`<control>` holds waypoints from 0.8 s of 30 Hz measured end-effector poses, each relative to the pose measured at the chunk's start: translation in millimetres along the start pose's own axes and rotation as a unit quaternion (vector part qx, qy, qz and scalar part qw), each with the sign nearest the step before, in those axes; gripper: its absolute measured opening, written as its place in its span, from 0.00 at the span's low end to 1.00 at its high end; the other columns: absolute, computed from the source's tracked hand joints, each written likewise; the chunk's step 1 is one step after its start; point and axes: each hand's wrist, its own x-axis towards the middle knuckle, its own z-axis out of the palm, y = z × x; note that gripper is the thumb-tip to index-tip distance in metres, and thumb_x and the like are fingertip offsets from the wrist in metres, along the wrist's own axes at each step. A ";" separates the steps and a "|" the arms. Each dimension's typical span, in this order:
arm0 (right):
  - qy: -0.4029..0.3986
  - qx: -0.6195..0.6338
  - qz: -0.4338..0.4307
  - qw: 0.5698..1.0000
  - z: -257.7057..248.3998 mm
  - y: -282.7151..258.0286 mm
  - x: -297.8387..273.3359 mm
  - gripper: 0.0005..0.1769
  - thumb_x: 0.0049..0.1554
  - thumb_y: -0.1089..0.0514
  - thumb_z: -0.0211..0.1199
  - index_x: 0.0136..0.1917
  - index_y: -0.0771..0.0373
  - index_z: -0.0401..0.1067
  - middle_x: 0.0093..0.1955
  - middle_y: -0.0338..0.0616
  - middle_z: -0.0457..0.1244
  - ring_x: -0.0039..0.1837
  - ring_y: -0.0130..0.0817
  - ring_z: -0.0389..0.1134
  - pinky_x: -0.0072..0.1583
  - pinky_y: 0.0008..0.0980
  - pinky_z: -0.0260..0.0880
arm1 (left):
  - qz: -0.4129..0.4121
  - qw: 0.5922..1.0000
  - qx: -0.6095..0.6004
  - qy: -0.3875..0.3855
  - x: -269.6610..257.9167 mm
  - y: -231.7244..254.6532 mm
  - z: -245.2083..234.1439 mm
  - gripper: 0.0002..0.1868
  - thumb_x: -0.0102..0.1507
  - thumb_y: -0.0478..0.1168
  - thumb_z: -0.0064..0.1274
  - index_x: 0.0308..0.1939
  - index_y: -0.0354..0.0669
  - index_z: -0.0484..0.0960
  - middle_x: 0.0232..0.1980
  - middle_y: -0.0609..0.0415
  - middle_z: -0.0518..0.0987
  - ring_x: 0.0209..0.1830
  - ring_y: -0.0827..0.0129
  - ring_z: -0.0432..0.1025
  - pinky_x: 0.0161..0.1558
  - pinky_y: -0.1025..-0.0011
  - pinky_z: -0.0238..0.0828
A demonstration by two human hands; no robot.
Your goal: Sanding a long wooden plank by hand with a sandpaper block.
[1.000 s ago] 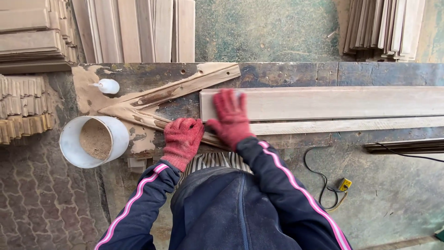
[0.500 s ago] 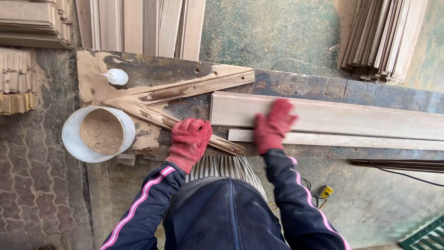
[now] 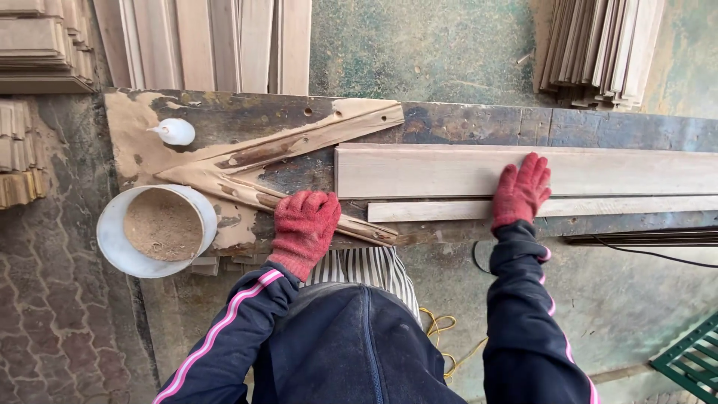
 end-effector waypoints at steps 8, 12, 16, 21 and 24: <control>0.027 0.071 -0.460 0.885 31.7 -237.5 -187.2 0.43 0.63 0.24 0.40 0.80 0.52 0.59 0.82 0.49 0.53 0.83 0.52 0.48 0.79 0.67 0.39 | 0.014 0.999 -0.018 -0.032 -7.9 -9.9 2.9 0.13 0.61 0.52 0.56 0.45 0.54 0.81 0.50 0.60 0.72 0.56 0.65 0.69 0.56 0.63 0.68; -0.019 0.071 -0.417 0.906 30.3 -146.6 -141.9 0.42 0.63 0.26 0.46 0.85 0.41 0.49 0.88 0.39 0.41 0.87 0.45 0.34 0.81 0.57 0.29 | 0.032 0.998 -0.018 -0.046 -7.8 -16.0 12.5 0.13 0.62 0.53 0.56 0.48 0.59 0.81 0.45 0.65 0.70 0.52 0.70 0.70 0.51 0.64 0.70; -0.016 -0.035 -0.248 0.968 13.9 -117.3 -123.4 0.41 0.66 0.35 0.45 0.86 0.48 0.44 0.87 0.50 0.40 0.86 0.57 0.36 0.80 0.64 0.28 | 0.030 0.999 -0.016 -0.026 -1.2 -10.3 0.5 0.12 0.63 0.53 0.57 0.46 0.58 0.82 0.44 0.63 0.70 0.50 0.68 0.71 0.50 0.64 0.70; -0.026 0.034 -0.410 0.911 33.7 -211.2 -189.7 0.44 0.64 0.22 0.38 0.84 0.43 0.49 0.87 0.41 0.41 0.86 0.51 0.34 0.81 0.63 0.26 | 0.005 0.995 -0.082 -0.054 -10.9 -34.4 26.7 0.10 0.59 0.56 0.58 0.36 0.60 0.82 0.41 0.66 0.74 0.47 0.65 0.72 0.49 0.63 0.72; 0.017 0.051 -0.470 0.881 24.9 -173.3 -164.9 0.43 0.62 0.22 0.41 0.81 0.44 0.59 0.82 0.42 0.53 0.83 0.48 0.50 0.79 0.65 0.39 | -0.055 0.973 -0.219 -0.049 -20.9 -49.9 40.9 0.09 0.63 0.51 0.60 0.42 0.54 0.88 0.47 0.58 0.82 0.52 0.56 0.76 0.53 0.60 0.76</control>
